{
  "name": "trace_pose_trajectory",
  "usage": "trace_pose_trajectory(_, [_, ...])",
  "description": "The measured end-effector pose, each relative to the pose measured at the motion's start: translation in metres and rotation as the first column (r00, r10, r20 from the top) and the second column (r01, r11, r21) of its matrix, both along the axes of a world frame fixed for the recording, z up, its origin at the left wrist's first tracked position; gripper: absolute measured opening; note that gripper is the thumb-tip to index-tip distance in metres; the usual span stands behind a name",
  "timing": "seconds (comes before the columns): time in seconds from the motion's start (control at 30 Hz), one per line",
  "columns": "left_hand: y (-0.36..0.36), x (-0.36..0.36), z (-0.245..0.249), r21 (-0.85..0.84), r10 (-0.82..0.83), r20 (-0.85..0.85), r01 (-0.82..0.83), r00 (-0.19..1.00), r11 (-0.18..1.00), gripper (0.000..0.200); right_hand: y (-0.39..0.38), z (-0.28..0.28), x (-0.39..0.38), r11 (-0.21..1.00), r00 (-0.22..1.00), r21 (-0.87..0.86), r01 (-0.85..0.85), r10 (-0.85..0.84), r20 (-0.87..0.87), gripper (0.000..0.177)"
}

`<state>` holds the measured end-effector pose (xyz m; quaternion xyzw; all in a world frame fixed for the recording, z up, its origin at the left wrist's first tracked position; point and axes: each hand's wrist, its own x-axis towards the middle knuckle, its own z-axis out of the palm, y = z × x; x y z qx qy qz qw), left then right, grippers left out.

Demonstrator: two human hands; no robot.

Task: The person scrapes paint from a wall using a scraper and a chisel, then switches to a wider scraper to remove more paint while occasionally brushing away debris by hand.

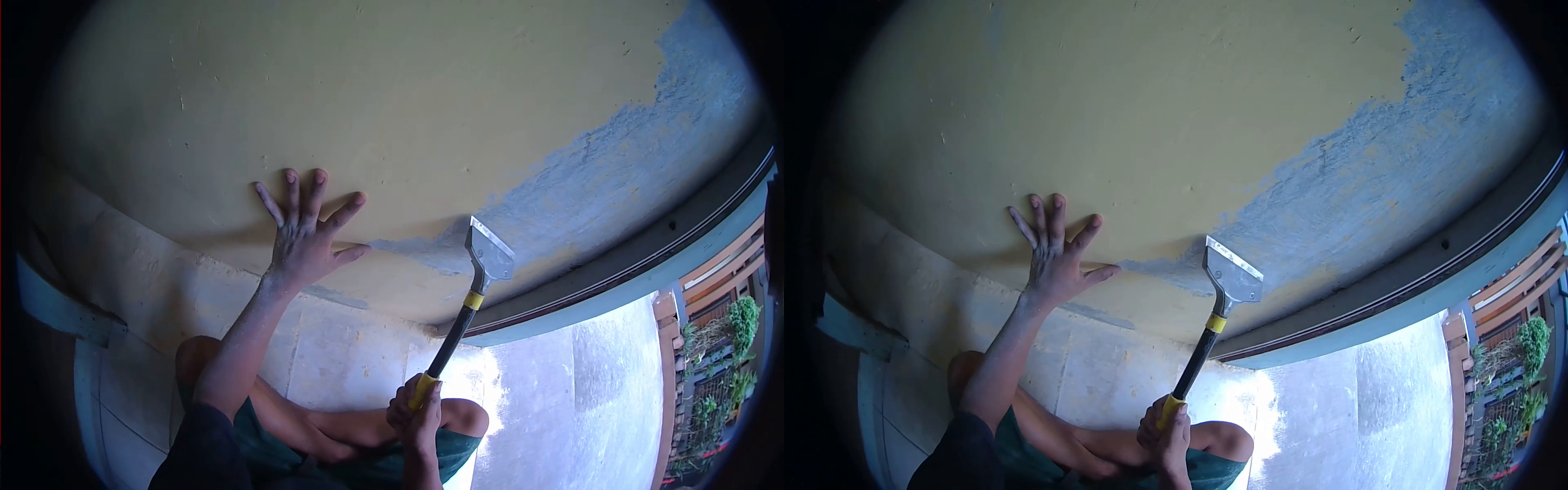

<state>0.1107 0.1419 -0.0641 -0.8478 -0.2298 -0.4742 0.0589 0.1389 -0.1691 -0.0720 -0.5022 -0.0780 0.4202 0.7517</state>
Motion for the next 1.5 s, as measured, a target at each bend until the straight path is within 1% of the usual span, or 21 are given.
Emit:
trace_pose_trajectory(0.07, [-0.001, 0.001, -0.001, -0.004, 0.004, 0.0, -0.004, 1.0, 1.0, 0.097, -0.002, 0.001, 0.004, 0.999, 0.999, 0.003, -0.036, 0.036, 0.03, 0.05])
trace_pose_trajectory(0.23, [0.0, 0.002, 0.0, 0.008, 0.016, -0.002, -0.016, 1.0, 1.0, 0.096, -0.001, 0.002, -0.001, 1.0, 1.0, -0.016, -0.011, 0.011, 0.008, 0.052])
trace_pose_trajectory(0.3, [0.0, 0.002, 0.001, 0.061, 0.031, -0.025, -0.03, 0.999, 0.998, 0.107, -0.001, 0.002, -0.002, 1.0, 1.0, -0.022, -0.004, 0.004, -0.005, 0.054])
trace_pose_trajectory(0.37, [0.0, 0.002, 0.001, 0.063, 0.027, -0.021, -0.026, 0.999, 0.998, 0.107, 0.0, 0.0, -0.003, 1.0, 1.0, 0.008, -0.009, 0.009, -0.019, 0.053])
trace_pose_trajectory(0.5, [0.001, 0.001, 0.001, 0.064, 0.017, -0.02, -0.016, 1.0, 0.998, 0.107, 0.004, 0.002, -0.005, 1.0, 1.0, -0.01, 0.002, -0.002, -0.011, 0.053])
trace_pose_trajectory(0.57, [0.0, 0.001, 0.002, 0.06, 0.016, -0.015, -0.015, 1.0, 0.998, 0.107, 0.006, 0.001, -0.005, 1.0, 0.999, 0.011, 0.006, -0.006, -0.036, 0.053])
trace_pose_trajectory(0.73, [0.0, 0.001, 0.001, 0.057, 0.023, -0.017, -0.022, 1.0, 0.998, 0.107, 0.004, 0.005, -0.005, 1.0, 1.0, -0.021, 0.015, -0.015, -0.001, 0.054])
trace_pose_trajectory(0.8, [0.0, 0.001, 0.002, 0.05, 0.021, -0.015, -0.02, 1.0, 0.999, 0.106, 0.003, 0.005, -0.004, 0.999, 1.0, -0.031, 0.016, -0.016, 0.012, 0.054])
trace_pose_trajectory(0.87, [0.001, 0.001, 0.001, 0.059, 0.022, -0.014, -0.021, 1.0, 0.998, 0.106, 0.002, 0.003, -0.004, 0.999, 0.999, -0.028, 0.025, -0.026, -0.041, 0.054])
trace_pose_trajectory(0.9, [0.001, 0.001, 0.0, 0.061, 0.024, -0.018, -0.023, 1.0, 0.998, 0.105, 0.003, 0.004, -0.003, 0.999, 0.999, -0.027, 0.025, -0.026, -0.039, 0.054])
trace_pose_trajectory(0.97, [0.001, 0.0, 0.002, 0.053, 0.021, -0.017, -0.02, 1.0, 0.998, 0.105, 0.005, 0.006, -0.002, 1.0, 1.0, -0.009, 0.011, -0.011, 0.019, 0.054])
trace_pose_trajectory(1.1, [-0.001, 0.001, 0.001, 0.049, 0.028, -0.022, -0.027, 0.999, 0.998, 0.105, 0.002, 0.007, -0.002, 1.0, 1.0, -0.008, 0.006, -0.006, 0.012, 0.054])
trace_pose_trajectory(1.17, [0.001, 0.002, 0.002, 0.056, 0.023, -0.018, -0.022, 1.0, 0.998, 0.105, 0.003, 0.007, -0.002, 0.999, 1.0, -0.044, 0.009, -0.009, -0.009, 0.054])
trace_pose_trajectory(1.23, [0.001, 0.001, 0.0, 0.05, 0.019, -0.019, -0.018, 1.0, 0.999, 0.105, 0.007, 0.01, 0.0, 0.998, 1.0, -0.053, 0.024, -0.023, 0.014, 0.052])
trace_pose_trajectory(1.3, [0.0, 0.002, 0.0, 0.018, 0.013, 0.01, -0.013, 1.0, 1.0, 0.096, 0.006, 0.011, -0.001, 0.997, 0.999, -0.071, 0.042, -0.04, 0.03, 0.05])
trace_pose_trajectory(1.33, [-0.001, 0.001, -0.001, 0.013, 0.012, 0.006, -0.012, 1.0, 1.0, 0.096, 0.004, 0.011, -0.002, 0.997, 0.999, -0.062, 0.037, -0.035, 0.024, 0.05])
trace_pose_trajectory(1.4, [0.001, 0.001, 0.001, 0.044, 0.012, -0.02, -0.011, 1.0, 0.999, 0.106, 0.005, 0.011, -0.003, 0.999, 0.999, -0.043, 0.03, -0.029, 0.023, 0.049])
trace_pose_trajectory(1.47, [0.002, 0.001, 0.002, 0.056, 0.019, -0.018, -0.017, 1.0, 0.998, 0.106, 0.005, 0.011, -0.003, 0.997, 0.999, -0.069, 0.037, -0.039, -0.025, 0.049])
trace_pose_trajectory(1.5, [0.001, 0.001, 0.0, 0.056, 0.022, -0.022, -0.02, 1.0, 0.998, 0.106, 0.007, 0.012, -0.001, 0.997, 0.999, -0.071, 0.034, -0.036, -0.023, 0.049])
